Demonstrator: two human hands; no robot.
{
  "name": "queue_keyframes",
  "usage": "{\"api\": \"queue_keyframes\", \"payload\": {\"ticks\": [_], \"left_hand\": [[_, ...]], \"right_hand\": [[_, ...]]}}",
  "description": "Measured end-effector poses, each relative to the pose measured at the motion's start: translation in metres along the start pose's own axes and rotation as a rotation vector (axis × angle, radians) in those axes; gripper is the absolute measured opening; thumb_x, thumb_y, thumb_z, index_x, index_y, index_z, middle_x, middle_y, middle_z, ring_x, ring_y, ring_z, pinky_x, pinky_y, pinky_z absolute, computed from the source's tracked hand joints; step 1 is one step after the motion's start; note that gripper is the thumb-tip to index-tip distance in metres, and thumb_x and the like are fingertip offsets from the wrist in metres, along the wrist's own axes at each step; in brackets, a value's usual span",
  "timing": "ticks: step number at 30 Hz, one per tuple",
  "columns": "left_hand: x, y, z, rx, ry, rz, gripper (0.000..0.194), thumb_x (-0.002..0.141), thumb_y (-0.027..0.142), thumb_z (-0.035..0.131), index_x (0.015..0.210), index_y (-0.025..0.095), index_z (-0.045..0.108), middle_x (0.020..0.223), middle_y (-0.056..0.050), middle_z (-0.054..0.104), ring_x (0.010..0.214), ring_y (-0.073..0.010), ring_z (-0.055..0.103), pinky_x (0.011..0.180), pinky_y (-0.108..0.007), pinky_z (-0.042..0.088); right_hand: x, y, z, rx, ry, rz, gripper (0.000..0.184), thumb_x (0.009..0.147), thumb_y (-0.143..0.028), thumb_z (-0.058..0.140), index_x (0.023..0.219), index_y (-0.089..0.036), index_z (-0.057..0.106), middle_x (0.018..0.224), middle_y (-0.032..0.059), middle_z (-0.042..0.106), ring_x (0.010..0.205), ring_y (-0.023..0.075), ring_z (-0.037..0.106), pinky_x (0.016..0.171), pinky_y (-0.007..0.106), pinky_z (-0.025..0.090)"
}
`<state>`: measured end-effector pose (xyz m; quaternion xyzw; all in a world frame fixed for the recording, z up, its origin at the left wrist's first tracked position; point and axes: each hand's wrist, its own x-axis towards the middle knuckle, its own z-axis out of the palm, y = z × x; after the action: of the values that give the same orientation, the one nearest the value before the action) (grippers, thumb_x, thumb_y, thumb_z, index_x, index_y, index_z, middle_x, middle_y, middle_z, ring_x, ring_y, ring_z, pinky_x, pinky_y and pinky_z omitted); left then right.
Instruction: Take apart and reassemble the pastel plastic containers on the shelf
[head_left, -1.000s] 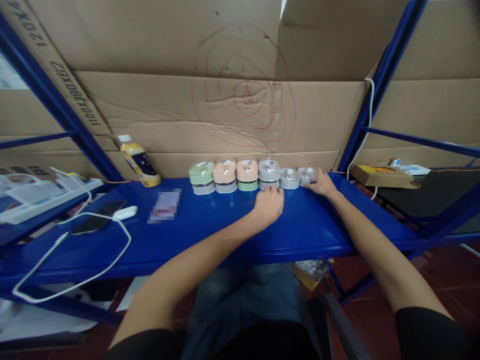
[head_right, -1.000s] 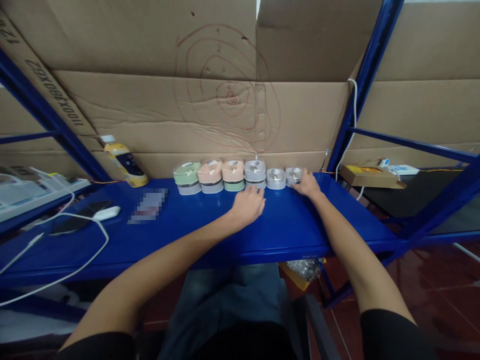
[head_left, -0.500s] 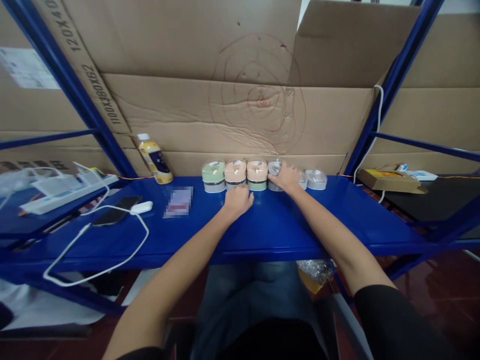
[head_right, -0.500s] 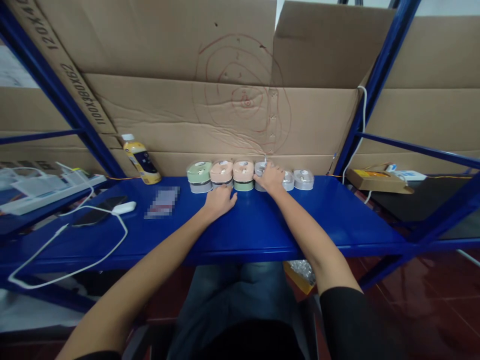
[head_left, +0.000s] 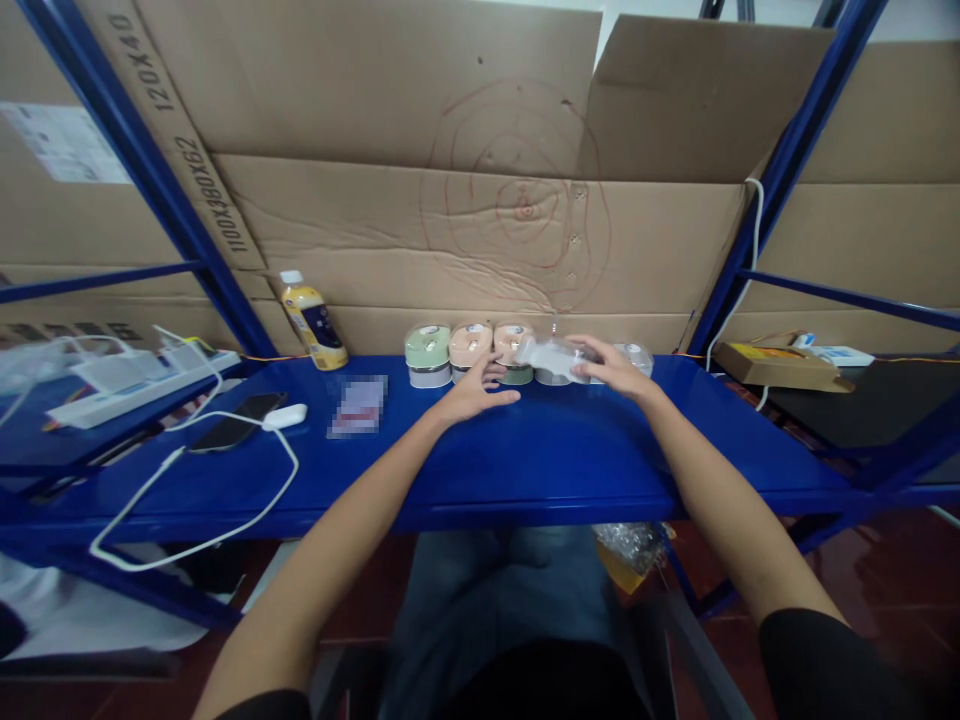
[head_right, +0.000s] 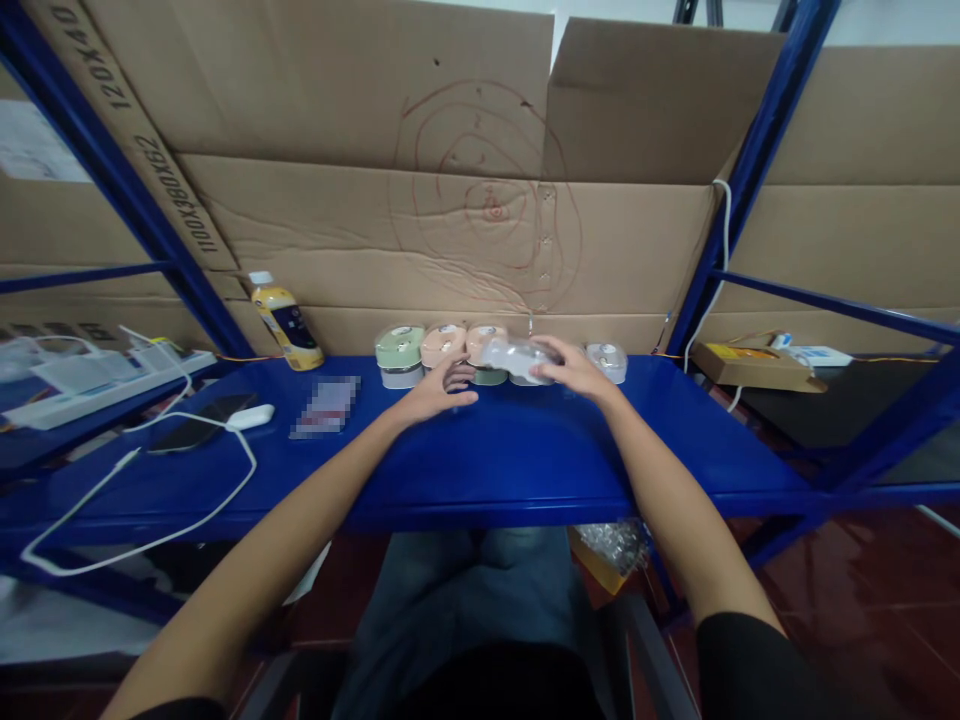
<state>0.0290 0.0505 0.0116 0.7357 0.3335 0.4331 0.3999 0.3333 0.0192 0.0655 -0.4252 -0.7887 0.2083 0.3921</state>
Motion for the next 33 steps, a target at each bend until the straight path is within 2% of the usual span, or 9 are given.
{"api": "queue_keyframes", "payload": {"ticks": [4,8,11,15,19,21,25,30,33], "left_hand": [[-0.018,0.001,-0.006,0.023,-0.162,-0.028,0.104,0.058,0.038,0.096,0.149,0.021,0.048,0.145,-0.019,0.058,0.137,-0.0356,0.056,0.117,-0.057,0.042],[-0.038,0.006,-0.002,0.22,-0.198,0.004,0.109,0.056,0.044,0.098,0.148,0.017,0.046,0.139,-0.019,0.063,0.131,-0.0366,0.06,0.116,-0.056,0.043],[-0.044,0.008,0.006,0.323,-0.155,0.079,0.112,0.056,0.049,0.097,0.149,0.018,0.044,0.139,-0.017,0.063,0.13,-0.0374,0.06,0.112,-0.055,0.046],[-0.043,0.005,0.015,0.349,-0.144,0.145,0.116,0.057,0.051,0.097,0.152,0.02,0.038,0.139,-0.016,0.063,0.129,-0.0381,0.06,0.111,-0.055,0.047],[-0.042,0.001,0.01,0.386,-0.115,0.122,0.123,0.057,0.053,0.097,0.157,0.02,0.033,0.144,-0.019,0.058,0.133,-0.0404,0.056,0.112,-0.058,0.044],[-0.044,0.002,0.006,0.436,-0.12,0.151,0.105,0.063,0.054,0.094,0.151,0.022,0.047,0.143,-0.017,0.057,0.133,-0.0396,0.056,0.114,-0.058,0.043],[-0.048,0.008,0.003,0.549,-0.174,0.195,0.052,0.083,0.054,0.078,0.126,0.025,0.073,0.134,-0.013,0.059,0.134,-0.0373,0.054,0.117,-0.055,0.041],[-0.048,0.013,0.003,0.55,-0.124,0.195,0.043,0.091,0.055,0.066,0.119,0.024,0.078,0.13,-0.013,0.063,0.138,-0.0363,0.051,0.118,-0.053,0.041],[-0.042,0.013,-0.006,0.502,0.043,0.177,0.044,0.092,0.055,0.062,0.117,0.021,0.076,0.128,-0.012,0.065,0.13,-0.0333,0.057,0.117,-0.05,0.043]], "right_hand": [[-0.002,0.0,0.027,0.141,-0.408,-0.042,0.076,0.074,-0.038,0.081,0.146,-0.026,0.057,0.144,0.0072,0.063,0.131,0.0307,0.061,0.113,0.049,0.048],[-0.003,0.0,0.052,0.066,-0.519,-0.059,0.1,0.066,-0.04,0.089,0.154,-0.021,0.047,0.152,0.0122,0.056,0.137,0.0331,0.056,0.117,0.051,0.044],[-0.008,-0.007,0.064,-0.1,-0.422,-0.134,0.107,0.065,-0.052,0.091,0.156,-0.021,0.045,0.152,0.0153,0.055,0.139,0.0359,0.053,0.118,0.055,0.041],[-0.01,-0.018,0.079,-0.279,-0.27,-0.208,0.101,0.067,-0.064,0.086,0.152,-0.021,0.051,0.138,0.0175,0.063,0.127,0.0389,0.06,0.108,0.059,0.049],[-0.007,-0.019,0.072,-0.251,-0.19,-0.236,0.089,0.072,-0.063,0.083,0.147,-0.023,0.056,0.138,0.0153,0.065,0.123,0.0362,0.064,0.105,0.055,0.051],[-0.005,-0.015,0.059,-0.199,-0.11,-0.221,0.079,0.079,-0.06,0.078,0.145,-0.021,0.057,0.139,0.0145,0.065,0.124,0.0339,0.064,0.107,0.052,0.051],[-0.004,-0.001,0.032,-0.168,0.059,-0.066,0.068,0.089,-0.059,0.068,0.143,-0.02,0.056,0.132,0.0137,0.07,0.116,0.0317,0.068,0.104,0.052,0.052],[-0.002,0.009,0.027,-0.18,0.094,0.022,0.067,0.091,-0.06,0.065,0.142,-0.018,0.056,0.129,0.0147,0.071,0.116,0.0323,0.067,0.103,0.051,0.052],[-0.002,0.009,0.031,-0.181,0.073,0.023,0.066,0.091,-0.061,0.063,0.142,-0.02,0.055,0.131,0.014,0.07,0.116,0.032,0.067,0.103,0.051,0.052]]}}
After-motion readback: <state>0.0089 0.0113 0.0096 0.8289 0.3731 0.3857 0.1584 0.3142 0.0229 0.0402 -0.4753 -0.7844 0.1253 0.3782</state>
